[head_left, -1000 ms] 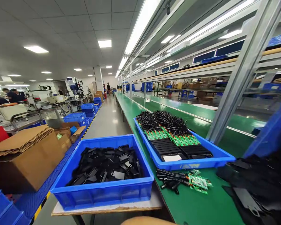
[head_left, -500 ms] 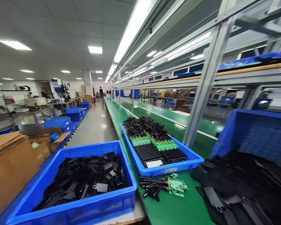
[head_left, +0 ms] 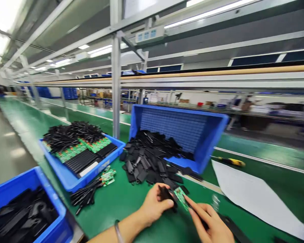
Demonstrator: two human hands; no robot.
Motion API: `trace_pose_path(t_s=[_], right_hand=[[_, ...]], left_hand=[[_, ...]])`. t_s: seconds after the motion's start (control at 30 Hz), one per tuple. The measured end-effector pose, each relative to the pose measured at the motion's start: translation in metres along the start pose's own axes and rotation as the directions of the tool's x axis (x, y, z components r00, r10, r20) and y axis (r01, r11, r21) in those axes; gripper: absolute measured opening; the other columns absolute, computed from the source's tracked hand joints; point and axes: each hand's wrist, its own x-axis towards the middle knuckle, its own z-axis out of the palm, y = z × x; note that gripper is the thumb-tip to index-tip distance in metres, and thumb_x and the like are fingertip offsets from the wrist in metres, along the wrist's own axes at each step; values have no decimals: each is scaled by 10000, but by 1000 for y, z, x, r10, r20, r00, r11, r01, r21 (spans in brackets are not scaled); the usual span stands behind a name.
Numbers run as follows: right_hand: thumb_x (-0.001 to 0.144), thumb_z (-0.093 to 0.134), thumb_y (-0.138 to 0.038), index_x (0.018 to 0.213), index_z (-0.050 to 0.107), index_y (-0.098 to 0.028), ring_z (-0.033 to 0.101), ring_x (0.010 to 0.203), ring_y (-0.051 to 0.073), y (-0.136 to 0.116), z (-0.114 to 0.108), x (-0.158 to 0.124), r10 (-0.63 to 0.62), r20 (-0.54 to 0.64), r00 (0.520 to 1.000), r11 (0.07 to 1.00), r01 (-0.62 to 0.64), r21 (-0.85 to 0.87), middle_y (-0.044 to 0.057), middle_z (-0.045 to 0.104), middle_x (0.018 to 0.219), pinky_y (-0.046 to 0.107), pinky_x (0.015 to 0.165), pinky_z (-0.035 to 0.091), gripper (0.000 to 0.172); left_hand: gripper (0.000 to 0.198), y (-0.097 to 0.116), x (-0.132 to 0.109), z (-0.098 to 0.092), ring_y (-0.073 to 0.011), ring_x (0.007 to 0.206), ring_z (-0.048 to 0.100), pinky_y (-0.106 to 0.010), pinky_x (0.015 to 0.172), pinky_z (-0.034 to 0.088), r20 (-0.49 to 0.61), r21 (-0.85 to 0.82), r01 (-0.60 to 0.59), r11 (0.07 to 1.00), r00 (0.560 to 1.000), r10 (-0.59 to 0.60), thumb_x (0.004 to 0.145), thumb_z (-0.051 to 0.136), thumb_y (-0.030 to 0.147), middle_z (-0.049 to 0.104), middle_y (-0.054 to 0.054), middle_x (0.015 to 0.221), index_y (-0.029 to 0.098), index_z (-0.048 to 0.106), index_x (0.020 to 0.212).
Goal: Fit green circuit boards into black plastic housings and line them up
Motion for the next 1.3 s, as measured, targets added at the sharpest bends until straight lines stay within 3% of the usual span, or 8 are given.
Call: trace_pose_path(t_s=[0.07, 0.23, 0.47, 0.67, 0.87, 1.03, 1.3], right_hand=[[905, 442, -421, 1168, 640, -283, 598, 708, 186, -12, -3, 0, -12, -58, 998, 1000, 13, 12, 62, 587, 880, 284, 668, 525, 357], [951, 386, -306, 1185, 624, -267, 599, 769, 176, -35, 5, -3, -131, -13, 991, 990, 132, 57, 59, 576, 869, 255, 710, 520, 335], [949, 392, -185, 1239, 577, -268, 579, 773, 157, -29, 15, -7, -240, 6, 971, 968, 239, 74, 58, 537, 907, 250, 696, 523, 354], [954, 376, -166, 1254, 551, -260, 599, 801, 169, -29, 24, -11, -198, 90, 976, 980, 194, 49, 64, 522, 933, 271, 700, 537, 360], [962, 367, -178, 1226, 555, -207, 606, 786, 165, -30, 33, -14, -203, 8, 979, 979, 203, 24, 78, 522, 948, 264, 697, 539, 325], [968, 371, -194, 1201, 572, -217, 599, 774, 165, -32, 32, -12, -216, -38, 976, 976, 217, 25, 72, 525, 932, 262, 679, 529, 309], [933, 446, -177, 1144, 602, -223, 597, 845, 167, -33, 35, -13, -144, -65, 987, 977, 152, 151, 60, 568, 941, 259, 769, 514, 267]], left_hand=[[708, 7, -1, -1, -185, 872, 604, -295, 770, 477, 66, -99, 74, 992, 995, -68, 532, 870, 421, 627, -81, 1020, 186, 538, 1111], [714, 11, -3, 0, -203, 947, 592, -315, 806, 486, 168, -183, 161, 970, 977, -130, 601, 856, 303, 592, -98, 1115, 199, 504, 1213], [657, 11, -6, 1, -249, 1046, 578, -321, 822, 488, 228, -160, 194, 968, 961, -155, 660, 821, 278, 571, -129, 1208, 210, 498, 1229], [469, 5, -6, 5, -267, 1026, 596, -360, 822, 493, 114, -141, 188, 972, 978, -173, 752, 737, 356, 613, -138, 1139, 165, 538, 1131], [504, 1, -4, 7, -270, 991, 612, -343, 785, 501, 2, -121, 197, 973, 980, -198, 710, 757, 404, 647, -138, 1052, 138, 537, 1078], [602, 6, -5, 9, -254, 959, 622, -327, 736, 514, 58, -119, 206, 971, 978, -200, 720, 749, 402, 634, -137, 1087, 166, 461, 1193], [487, 3, -6, 9, -202, 830, 628, -275, 651, 511, 29, -4, 154, 988, 988, -154, 737, 708, 444, 636, -92, 998, 171, 484, 1071]])
